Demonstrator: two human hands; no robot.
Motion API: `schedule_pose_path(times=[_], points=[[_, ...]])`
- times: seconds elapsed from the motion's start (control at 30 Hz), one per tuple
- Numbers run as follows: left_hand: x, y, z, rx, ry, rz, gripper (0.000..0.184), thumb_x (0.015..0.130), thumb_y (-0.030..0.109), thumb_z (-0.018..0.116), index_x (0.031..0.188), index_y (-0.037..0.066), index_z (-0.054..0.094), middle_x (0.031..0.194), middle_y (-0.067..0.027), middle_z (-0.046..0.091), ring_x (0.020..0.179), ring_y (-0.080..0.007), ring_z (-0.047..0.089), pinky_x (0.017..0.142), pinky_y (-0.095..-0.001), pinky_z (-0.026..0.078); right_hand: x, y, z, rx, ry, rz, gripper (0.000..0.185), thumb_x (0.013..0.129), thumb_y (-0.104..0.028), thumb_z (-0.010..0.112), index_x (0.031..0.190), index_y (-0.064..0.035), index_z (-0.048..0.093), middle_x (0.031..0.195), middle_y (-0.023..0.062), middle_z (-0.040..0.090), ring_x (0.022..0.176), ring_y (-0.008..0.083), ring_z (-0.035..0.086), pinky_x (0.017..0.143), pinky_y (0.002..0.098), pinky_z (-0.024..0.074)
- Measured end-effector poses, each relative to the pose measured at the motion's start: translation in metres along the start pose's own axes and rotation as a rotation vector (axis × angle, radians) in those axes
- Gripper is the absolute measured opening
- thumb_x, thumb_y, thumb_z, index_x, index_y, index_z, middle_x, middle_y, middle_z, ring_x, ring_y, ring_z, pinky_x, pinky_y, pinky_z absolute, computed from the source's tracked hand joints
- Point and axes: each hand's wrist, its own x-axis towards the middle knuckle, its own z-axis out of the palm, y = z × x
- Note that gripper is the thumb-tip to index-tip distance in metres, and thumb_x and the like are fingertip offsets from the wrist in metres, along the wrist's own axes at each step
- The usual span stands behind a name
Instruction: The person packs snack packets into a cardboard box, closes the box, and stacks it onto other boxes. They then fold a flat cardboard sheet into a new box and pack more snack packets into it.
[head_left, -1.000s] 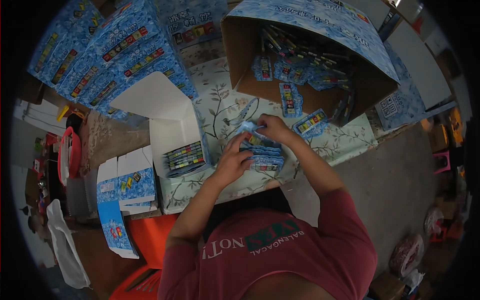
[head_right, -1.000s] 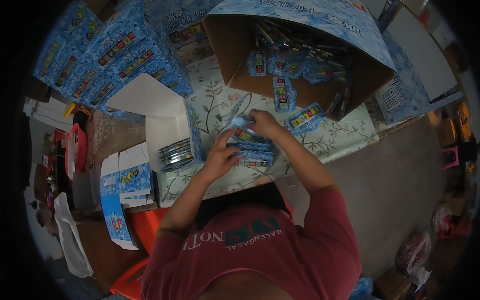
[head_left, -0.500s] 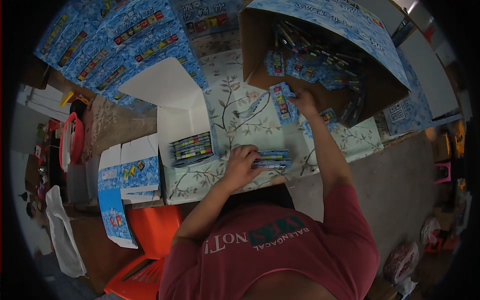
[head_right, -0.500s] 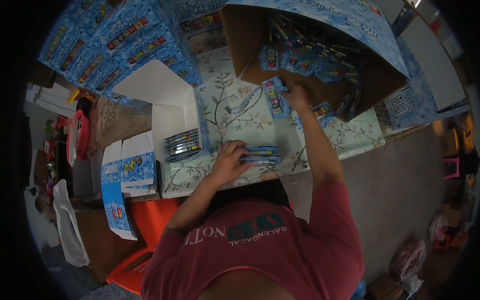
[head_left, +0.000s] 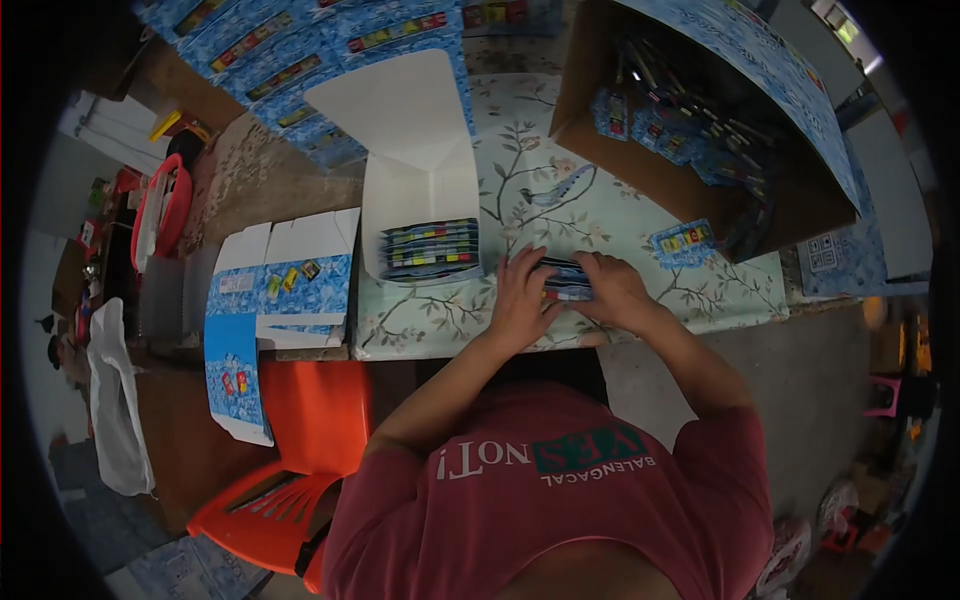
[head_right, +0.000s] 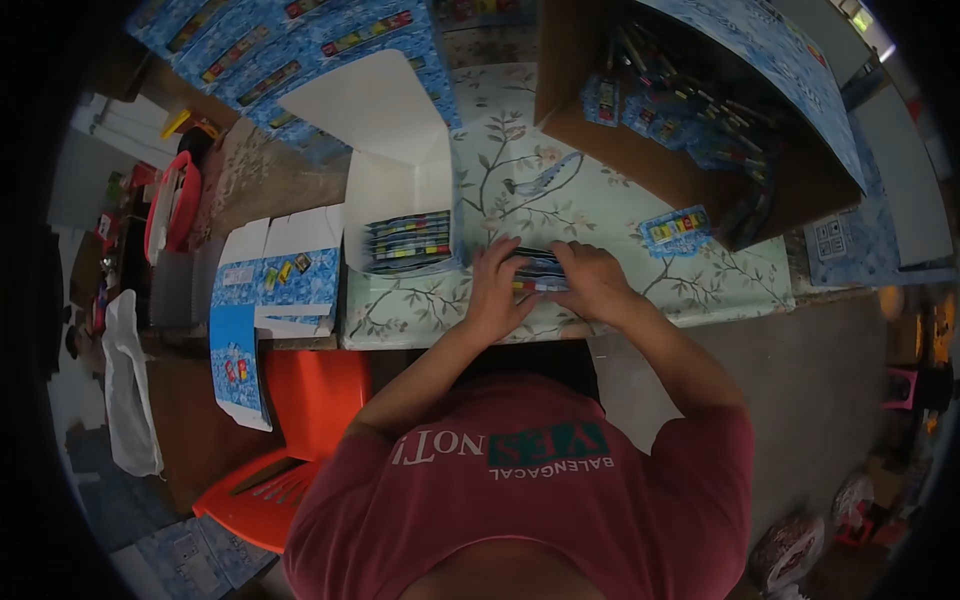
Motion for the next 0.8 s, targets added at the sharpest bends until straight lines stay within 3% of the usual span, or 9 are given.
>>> schedule_pose_path(times=[0.07,0.13,0.2,0.23,0.3,0.37,0.5,0.6,0.8], points=[[0.003,0.000,-0.012,-0.190,-0.011,0.044,0.065,0.067,0.011,0.074,0.122,0.007,0.039,0.137,-0.0175,0.032,0.127,-0.0386,0.032,0.103,-0.0582,0.021,0.001,0.000,-0.006,0.052,0.007,-0.034,0.067,0.061,-0.020,0.078,0.117,-0.0047,0.045,0.103,0.0212,0.059,0.094,0.0346,0.060,0.078,0.0378,0.0484],[0.009,0.016,-0.047,-0.204,0.103,0.036,0.058,0.071,0.010,0.072,0.122,0.005,0.045,0.134,-0.0173,0.040,0.122,-0.0357,0.040,0.101,-0.0500,0.031,0.009,-0.005,-0.019,0.126,0.041,0.025,0.065,0.062,-0.020,0.078,0.116,-0.0052,0.045,0.100,0.0205,0.060,0.091,0.0336,0.061,0.077,0.0375,0.0488],[0.016,0.037,-0.094,-0.561,0.177,0.001,0.044,0.073,0.008,0.070,0.114,0.002,0.054,0.120,-0.0156,0.053,0.113,-0.0340,0.050,0.094,-0.0462,0.039,0.029,-0.019,-0.038,0.290,0.112,0.167,0.061,0.065,-0.022,0.077,0.115,-0.0060,0.045,0.098,0.0193,0.061,0.089,0.0324,0.063,0.075,0.0384,0.0489],[0.021,0.047,-0.122,-0.647,0.167,0.084,0.032,0.074,0.005,0.067,0.104,-0.001,0.059,0.103,-0.0137,0.062,0.100,-0.0296,0.058,0.085,-0.0411,0.046,0.046,-0.031,-0.049,0.385,0.139,0.230,0.060,0.066,-0.023,0.075,0.115,-0.0063,0.045,0.098,0.0189,0.061,0.089,0.0323,0.062,0.074,0.0395,0.0487],[0.034,0.072,-0.167,-1.006,0.075,0.409,0.024,0.077,0.004,0.064,0.099,-0.002,0.060,0.095,-0.0141,0.063,0.087,-0.0262,0.062,0.079,-0.0388,0.048,0.082,-0.075,-0.081,0.557,0.152,0.257,0.061,0.066,-0.026,0.075,0.115,-0.0057,0.045,0.095,0.0176,0.062,0.086,0.0324,0.063,0.072,0.0397,0.0491],[0.045,0.105,-0.186,-1.417,0.081,0.619,0.021,0.074,0.000,0.064,0.095,-0.001,0.064,0.086,-0.0112,0.062,0.079,-0.0246,0.061,0.068,-0.0349,0.049,0.134,-0.095,-0.075,0.222,0.295,0.018,0.057,0.067,-0.026,0.076,0.110,-0.0054,0.045,0.091,0.0174,0.063,0.085,0.0310,0.064,0.072,0.0381,0.0500],[0.024,0.120,-0.181,-1.372,0.114,0.556,0.020,0.074,0.000,0.064,0.095,-0.001,0.064,0.086,-0.0112,0.062,0.078,-0.0245,0.061,0.067,-0.0348,0.049,0.219,-0.144,-0.052,-0.337,0.009,-0.051,0.056,0.064,-0.024,0.075,0.109,-0.0037,0.048,0.094,0.0191,0.064,0.088,0.0333,0.063,0.074,0.0386,0.0511],[0.018,0.115,-0.184,-1.349,0.125,0.508,0.020,0.075,0.000,0.064,0.094,-0.001,0.064,0.086,-0.0112,0.062,0.078,-0.0244,0.061,0.067,-0.0346,0.049,0.250,-0.157,-0.032,-0.443,-0.196,0.028,0.057,0.064,-0.022,0.075,0.111,-0.0041,0.048,0.094,0.0175,0.064,0.089,0.0320,0.063,0.074,0.0392,0.0513],[0.027,0.092,-0.184,-1.280,0.134,0.443,0.019,0.075,0.000,0.063,0.094,-0.001,0.063,0.085,-0.0113,0.062,0.077,-0.0242,0.061,0.066,-0.0343,0.049,0.248,-0.143,-0.018,-0.461,-0.083,-0.037,0.061,0.062,-0.021,0.078,0.112,-0.0042,0.048,0.097,0.0159,0.064,0.092,0.0309,0.063,0.073,0.0403,0.0513]])
